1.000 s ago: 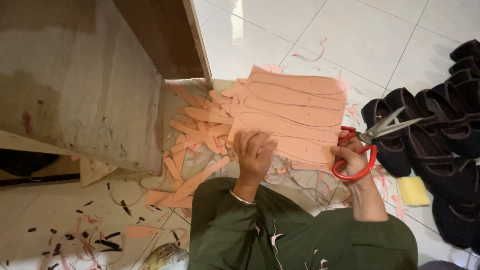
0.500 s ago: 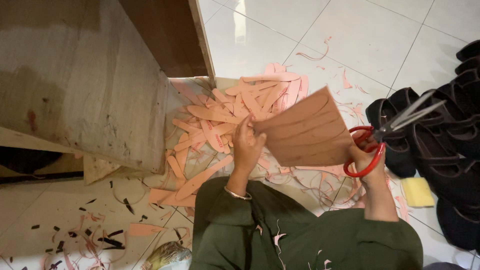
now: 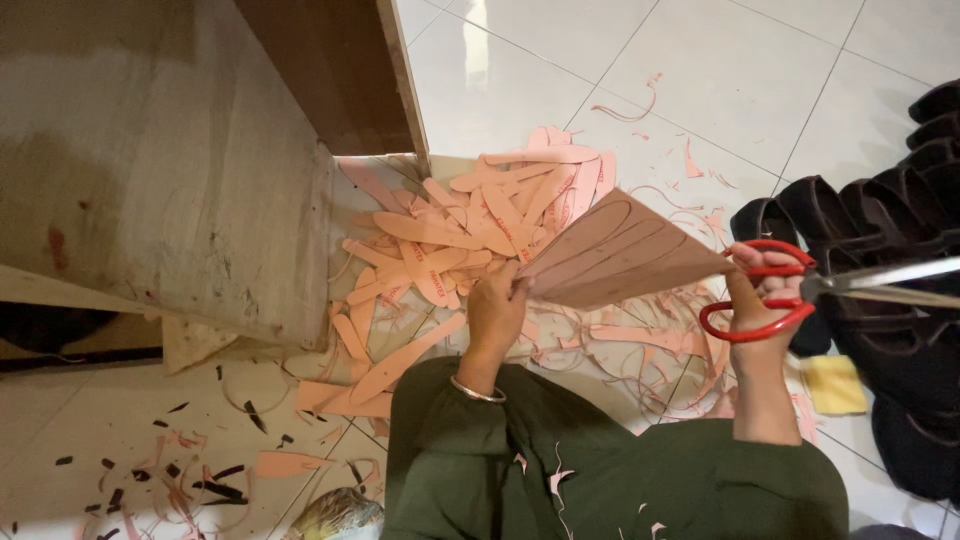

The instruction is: The person sits on the floor holding a pink foam sheet marked with outlines and cuts along the drawn lines with red-handled scissors. They trim the cut pieces, place finished pieces onto a growing pile, and pick up the sheet to continue cutting more shapes.

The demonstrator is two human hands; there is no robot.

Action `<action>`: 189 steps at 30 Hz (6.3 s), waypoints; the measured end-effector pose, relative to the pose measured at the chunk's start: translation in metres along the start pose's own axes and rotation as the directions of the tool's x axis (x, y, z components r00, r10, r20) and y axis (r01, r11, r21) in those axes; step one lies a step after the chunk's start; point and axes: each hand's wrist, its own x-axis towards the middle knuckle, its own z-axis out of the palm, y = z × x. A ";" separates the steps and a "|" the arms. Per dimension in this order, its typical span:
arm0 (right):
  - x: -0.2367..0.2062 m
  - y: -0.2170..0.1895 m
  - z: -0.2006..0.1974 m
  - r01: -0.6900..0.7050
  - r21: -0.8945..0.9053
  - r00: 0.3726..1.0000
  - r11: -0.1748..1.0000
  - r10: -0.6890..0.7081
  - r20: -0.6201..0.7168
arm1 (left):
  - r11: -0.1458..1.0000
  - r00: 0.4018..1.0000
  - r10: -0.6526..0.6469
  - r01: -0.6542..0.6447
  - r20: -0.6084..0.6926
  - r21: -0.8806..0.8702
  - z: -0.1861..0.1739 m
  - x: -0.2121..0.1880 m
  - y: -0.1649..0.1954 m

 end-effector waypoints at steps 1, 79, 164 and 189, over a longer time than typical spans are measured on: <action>0.000 0.000 0.001 -0.042 0.011 0.999 0.999 0.042 -0.001 | 0.996 0.997 -0.066 0.068 0.024 -0.055 0.002 0.000 0.001; -0.071 0.009 0.057 -0.461 -0.545 0.568 0.700 0.705 0.425 | 0.389 0.974 -0.087 0.227 0.210 -0.893 0.017 -0.001 0.021; -0.062 0.004 0.050 -0.303 -0.632 0.584 0.714 0.663 0.469 | 0.426 0.966 -0.050 0.250 0.253 -0.869 0.017 -0.005 0.040; -0.058 0.009 0.043 -0.297 -0.677 0.515 0.674 0.709 0.481 | 0.415 0.923 -0.084 0.374 0.374 -0.829 0.010 -0.003 0.032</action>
